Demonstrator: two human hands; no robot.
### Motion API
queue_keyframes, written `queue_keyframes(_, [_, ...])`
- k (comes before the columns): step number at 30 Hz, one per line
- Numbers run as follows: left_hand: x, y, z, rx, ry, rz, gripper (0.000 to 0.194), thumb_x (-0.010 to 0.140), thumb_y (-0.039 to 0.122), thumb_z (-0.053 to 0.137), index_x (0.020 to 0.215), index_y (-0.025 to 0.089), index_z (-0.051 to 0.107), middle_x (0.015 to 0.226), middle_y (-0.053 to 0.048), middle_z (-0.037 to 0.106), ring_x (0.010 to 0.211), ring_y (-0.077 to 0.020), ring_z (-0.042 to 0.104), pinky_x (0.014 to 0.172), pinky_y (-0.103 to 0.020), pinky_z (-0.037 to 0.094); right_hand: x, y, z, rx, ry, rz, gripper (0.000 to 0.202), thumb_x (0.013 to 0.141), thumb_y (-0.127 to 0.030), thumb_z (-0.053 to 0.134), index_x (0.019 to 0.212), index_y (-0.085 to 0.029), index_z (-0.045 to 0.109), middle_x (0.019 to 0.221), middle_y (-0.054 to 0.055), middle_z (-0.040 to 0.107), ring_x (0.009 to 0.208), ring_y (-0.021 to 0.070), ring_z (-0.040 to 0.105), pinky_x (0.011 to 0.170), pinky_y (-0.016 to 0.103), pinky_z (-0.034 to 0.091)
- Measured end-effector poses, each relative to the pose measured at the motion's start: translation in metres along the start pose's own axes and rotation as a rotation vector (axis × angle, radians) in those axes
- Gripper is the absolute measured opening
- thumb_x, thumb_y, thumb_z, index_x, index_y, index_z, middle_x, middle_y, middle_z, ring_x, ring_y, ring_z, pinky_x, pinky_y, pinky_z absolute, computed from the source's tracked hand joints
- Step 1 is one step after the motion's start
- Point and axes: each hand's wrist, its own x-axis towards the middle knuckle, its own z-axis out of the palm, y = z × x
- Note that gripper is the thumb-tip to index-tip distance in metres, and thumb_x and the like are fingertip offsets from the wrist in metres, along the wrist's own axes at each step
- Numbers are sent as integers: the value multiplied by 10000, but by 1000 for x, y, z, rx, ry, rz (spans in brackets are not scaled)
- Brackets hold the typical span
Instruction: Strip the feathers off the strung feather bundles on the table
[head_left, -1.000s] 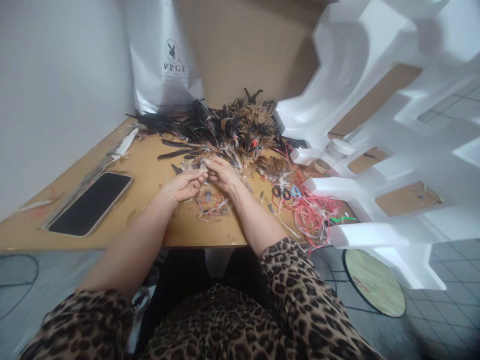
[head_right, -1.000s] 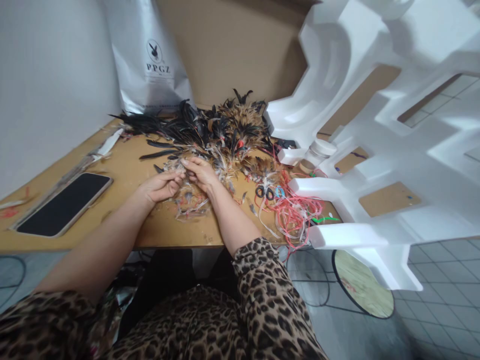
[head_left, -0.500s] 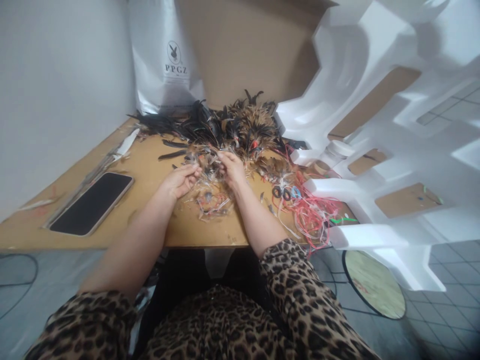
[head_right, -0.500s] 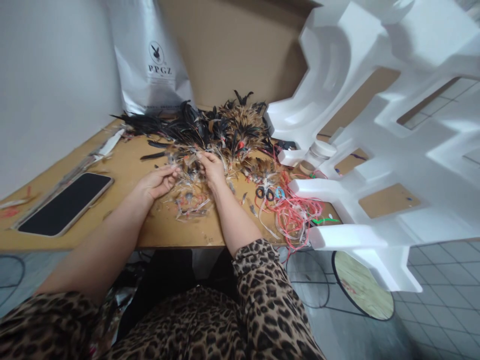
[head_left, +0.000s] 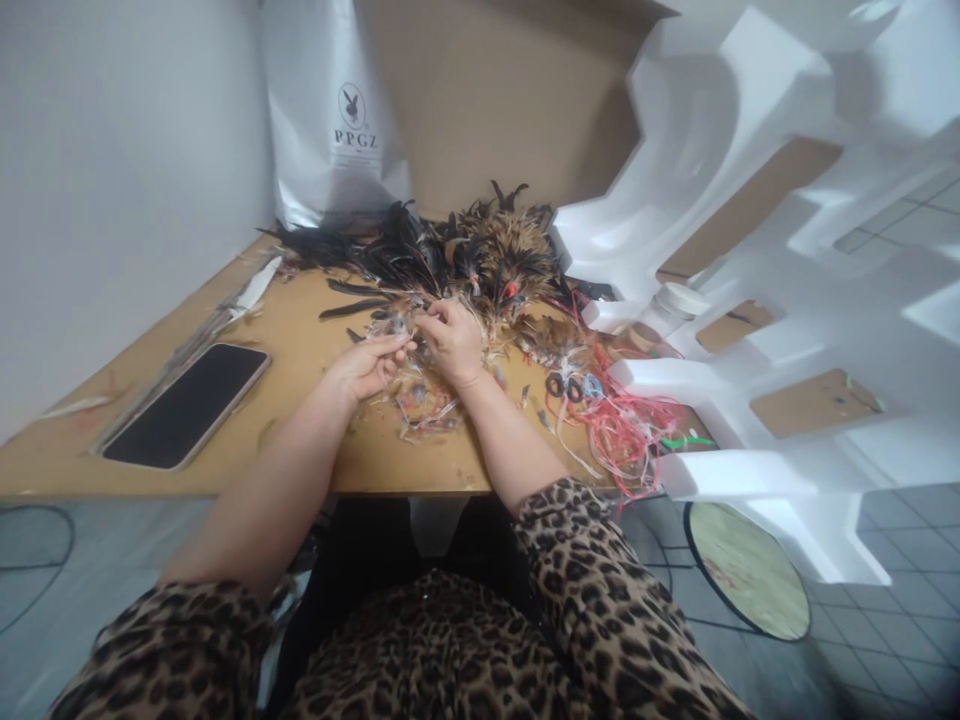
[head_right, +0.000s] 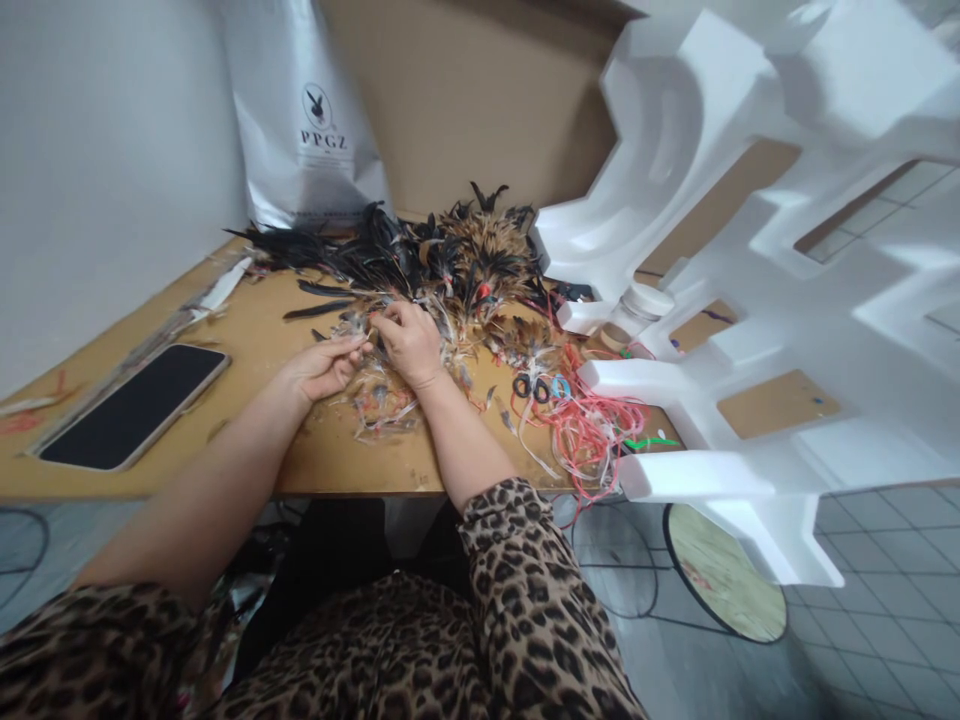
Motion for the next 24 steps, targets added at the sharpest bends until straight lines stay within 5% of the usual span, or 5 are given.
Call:
queue_keyframes(15, [-3, 1, 2, -43, -8, -54, 94, 729, -19, 566, 714, 63, 609, 629, -46, 607, 471, -30, 548, 366, -55, 383, 0, -6, 3, -20, -46, 17, 254, 890, -311, 424, 914, -245, 667, 1074, 70, 559, 961, 182, 440, 827, 326, 294])
queue_keyframes(21, [-3, -1, 2, 122, 21, 132, 38, 697, 36, 634, 713, 67, 620, 695, -69, 658, 490, -44, 567, 377, -89, 393, 0, -6, 3, 381, 168, 356, 235, 835, -303, 486, 957, -172, 638, 983, 84, 563, 903, 153, 502, 818, 279, 382])
queue_keyframes(24, [-3, -2, 4, 228, 70, 247, 58, 681, 98, 672, 715, 68, 635, 759, -98, 687, 523, -68, 601, 397, -110, 405, 1, -4, 4, 740, 97, 538, 232, 779, -370, 546, 779, -161, 646, 786, 29, 602, 725, 116, 514, 722, 244, 409])
